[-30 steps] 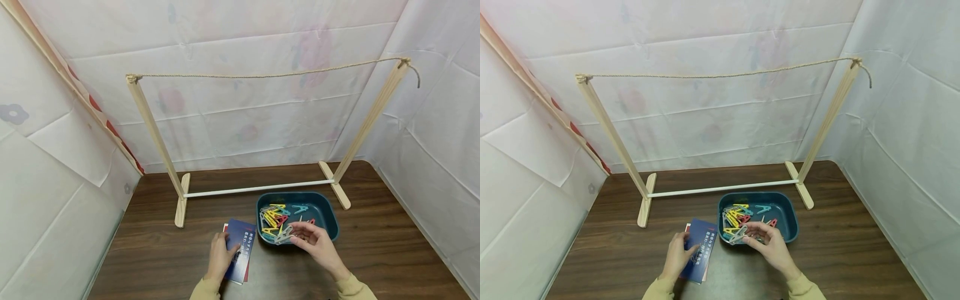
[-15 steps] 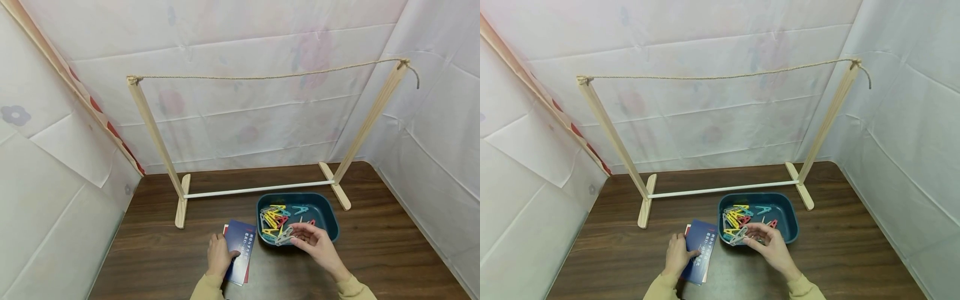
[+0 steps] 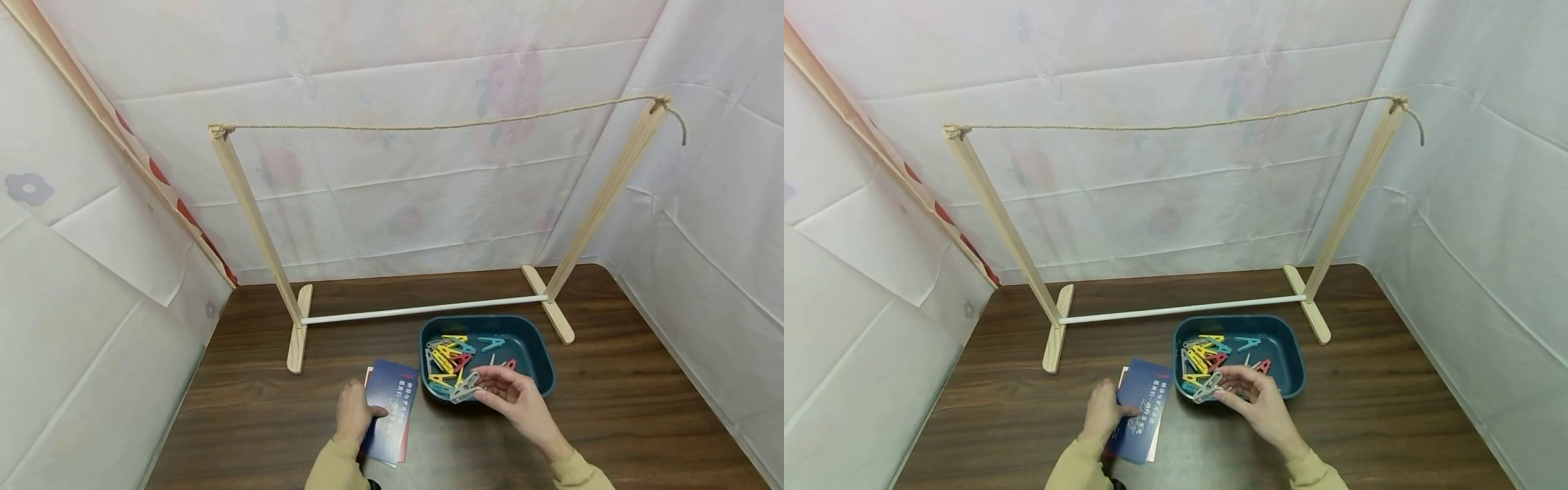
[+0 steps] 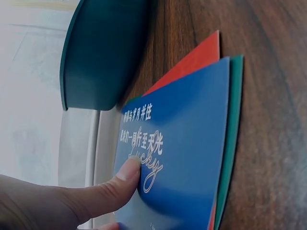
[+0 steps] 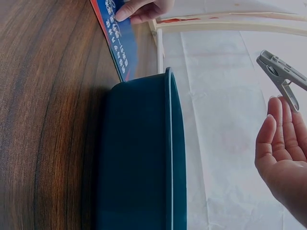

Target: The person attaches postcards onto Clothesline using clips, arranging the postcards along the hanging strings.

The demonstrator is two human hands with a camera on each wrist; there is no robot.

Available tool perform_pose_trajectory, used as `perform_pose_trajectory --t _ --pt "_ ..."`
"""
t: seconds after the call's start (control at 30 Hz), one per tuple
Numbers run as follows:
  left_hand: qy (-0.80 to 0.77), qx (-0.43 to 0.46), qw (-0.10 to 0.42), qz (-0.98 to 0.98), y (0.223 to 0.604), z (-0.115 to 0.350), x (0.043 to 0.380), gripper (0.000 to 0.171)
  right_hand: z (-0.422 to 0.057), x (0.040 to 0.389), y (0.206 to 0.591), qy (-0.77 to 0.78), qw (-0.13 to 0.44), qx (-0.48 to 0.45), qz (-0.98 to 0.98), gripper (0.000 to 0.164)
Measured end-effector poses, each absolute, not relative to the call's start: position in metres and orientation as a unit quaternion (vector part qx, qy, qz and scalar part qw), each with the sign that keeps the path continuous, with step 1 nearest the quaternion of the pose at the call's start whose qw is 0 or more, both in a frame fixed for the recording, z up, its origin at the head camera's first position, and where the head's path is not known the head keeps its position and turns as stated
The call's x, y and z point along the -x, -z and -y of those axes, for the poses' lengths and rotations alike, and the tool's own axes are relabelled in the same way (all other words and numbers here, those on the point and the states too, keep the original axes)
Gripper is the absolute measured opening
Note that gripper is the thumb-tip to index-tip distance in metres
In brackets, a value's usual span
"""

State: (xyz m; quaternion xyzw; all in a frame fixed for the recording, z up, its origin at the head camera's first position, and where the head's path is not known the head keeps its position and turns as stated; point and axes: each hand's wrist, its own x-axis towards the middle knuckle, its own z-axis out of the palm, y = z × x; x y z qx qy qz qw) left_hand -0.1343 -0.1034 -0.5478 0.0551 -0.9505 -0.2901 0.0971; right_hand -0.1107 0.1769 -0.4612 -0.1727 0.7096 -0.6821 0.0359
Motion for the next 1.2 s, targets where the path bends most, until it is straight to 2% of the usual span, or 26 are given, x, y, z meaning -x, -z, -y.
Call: perform_pose_trajectory --t 0.4,0.73,1.2 --pt "0.346 -0.075 0.044 0.934 0.538 0.114 0.130 0.033 -0.176 0.111 0.463 0.684 0.040 0.165 -0.709 0.032" --pt "0.410 -0.077 0.022 0.908 0.523 0.119 0.126 0.024 -0.180 0.113 0.455 0.662 0.020 0.189 -0.725 0.029" --pt "0.450 -0.006 0.011 0.893 0.502 0.127 0.117 0.017 -0.186 0.121 0.433 0.606 0.016 0.208 -0.768 0.028"
